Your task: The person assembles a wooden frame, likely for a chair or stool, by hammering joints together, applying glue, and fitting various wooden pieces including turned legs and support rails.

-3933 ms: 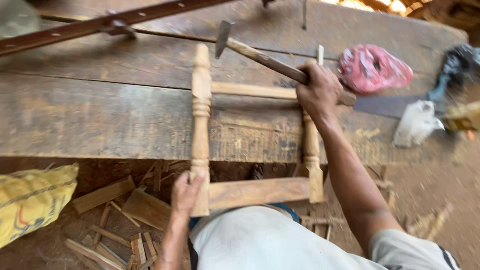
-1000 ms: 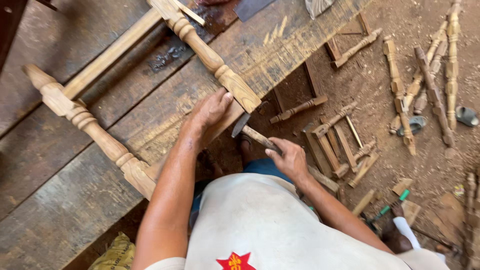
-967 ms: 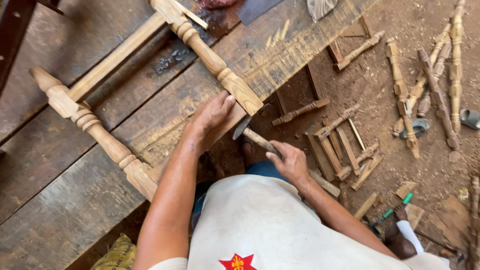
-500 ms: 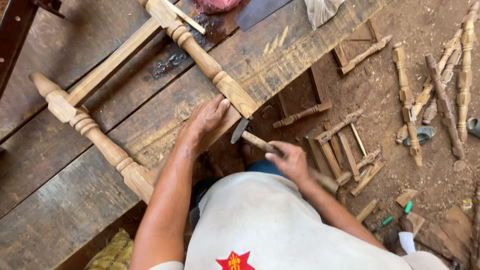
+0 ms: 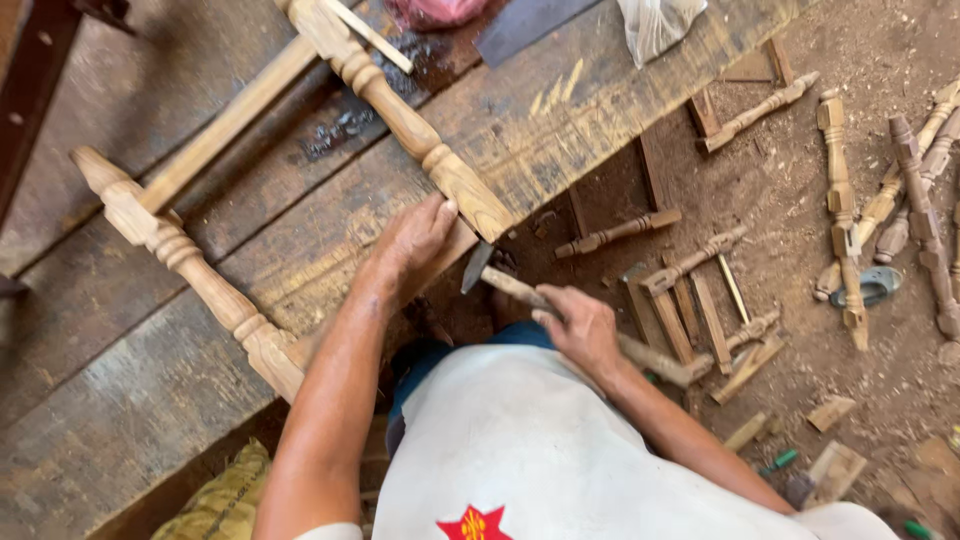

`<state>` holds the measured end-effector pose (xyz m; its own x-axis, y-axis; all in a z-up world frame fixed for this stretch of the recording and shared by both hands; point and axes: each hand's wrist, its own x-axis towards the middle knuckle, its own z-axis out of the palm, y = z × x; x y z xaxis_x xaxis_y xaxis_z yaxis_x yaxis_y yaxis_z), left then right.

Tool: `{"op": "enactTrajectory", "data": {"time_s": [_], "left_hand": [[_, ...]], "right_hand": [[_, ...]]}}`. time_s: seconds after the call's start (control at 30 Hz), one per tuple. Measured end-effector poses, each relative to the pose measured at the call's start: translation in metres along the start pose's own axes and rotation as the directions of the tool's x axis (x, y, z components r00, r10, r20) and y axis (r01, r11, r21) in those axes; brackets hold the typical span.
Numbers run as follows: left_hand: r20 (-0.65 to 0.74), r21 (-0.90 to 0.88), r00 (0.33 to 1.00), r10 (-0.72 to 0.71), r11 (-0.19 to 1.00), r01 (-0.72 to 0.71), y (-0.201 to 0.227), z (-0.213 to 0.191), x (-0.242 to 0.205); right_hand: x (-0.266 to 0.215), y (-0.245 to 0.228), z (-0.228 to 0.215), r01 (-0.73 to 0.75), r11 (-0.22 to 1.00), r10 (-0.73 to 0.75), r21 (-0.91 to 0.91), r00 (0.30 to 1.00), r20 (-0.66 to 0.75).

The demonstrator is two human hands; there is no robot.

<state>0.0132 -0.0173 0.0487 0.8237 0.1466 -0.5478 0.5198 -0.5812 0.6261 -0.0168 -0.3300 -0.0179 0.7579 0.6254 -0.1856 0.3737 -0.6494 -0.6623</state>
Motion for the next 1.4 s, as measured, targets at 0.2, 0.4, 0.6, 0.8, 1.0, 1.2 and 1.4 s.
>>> {"op": "enactTrajectory", "data": {"time_s": [0.2, 0.4, 0.6, 0.8, 1.0, 1.2, 1.4], "left_hand": [[-0.011, -0.074, 1.000, -0.003, 0.997, 0.002, 0.016, -0.008, -0.011], [-0.053, -0.107, 0.998, 0.042, 0.993, -0.047, 0.017, -0.009, -0.013], [-0.026, -0.026, 0.999, -0.020, 0.999, 0.019, 0.006, -0.002, 0.008], [-0.001, -0.086, 1.000, -0.015, 0.996, 0.015, -0.019, 0.012, 0.022], [-0.072, -0.055, 0.988, 0.135, 0.989, -0.139, -0.025, 0.007, 0.027], [-0.066, -0.106, 0.993, 0.096, 0.989, -0.103, -0.025, -0.002, 0.023], [-0.079, 0.037, 0.989, 0.125, 0.992, -0.123, -0.061, 0.020, 0.025]], "right_hand": [[0.013, -0.007, -0.024, 0.111, 0.994, -0.109, -0.024, 0.991, 0.071], [0.003, -0.011, -0.032, 0.031, 0.999, -0.029, -0.034, 0.998, 0.047], [0.017, 0.006, -0.024, 0.012, 1.000, -0.012, 0.028, 1.000, 0.007], [0.025, 0.012, -0.034, 0.008, 0.997, 0.001, -0.074, 0.994, 0.113], [0.024, 0.007, -0.038, 0.076, 0.986, -0.063, -0.150, 0.994, 0.090], [0.035, -0.014, -0.036, -0.096, 0.991, 0.097, -0.097, 0.995, 0.001], [0.025, -0.022, -0.069, -0.383, 0.804, 0.269, 0.455, 0.916, 0.297]]}}
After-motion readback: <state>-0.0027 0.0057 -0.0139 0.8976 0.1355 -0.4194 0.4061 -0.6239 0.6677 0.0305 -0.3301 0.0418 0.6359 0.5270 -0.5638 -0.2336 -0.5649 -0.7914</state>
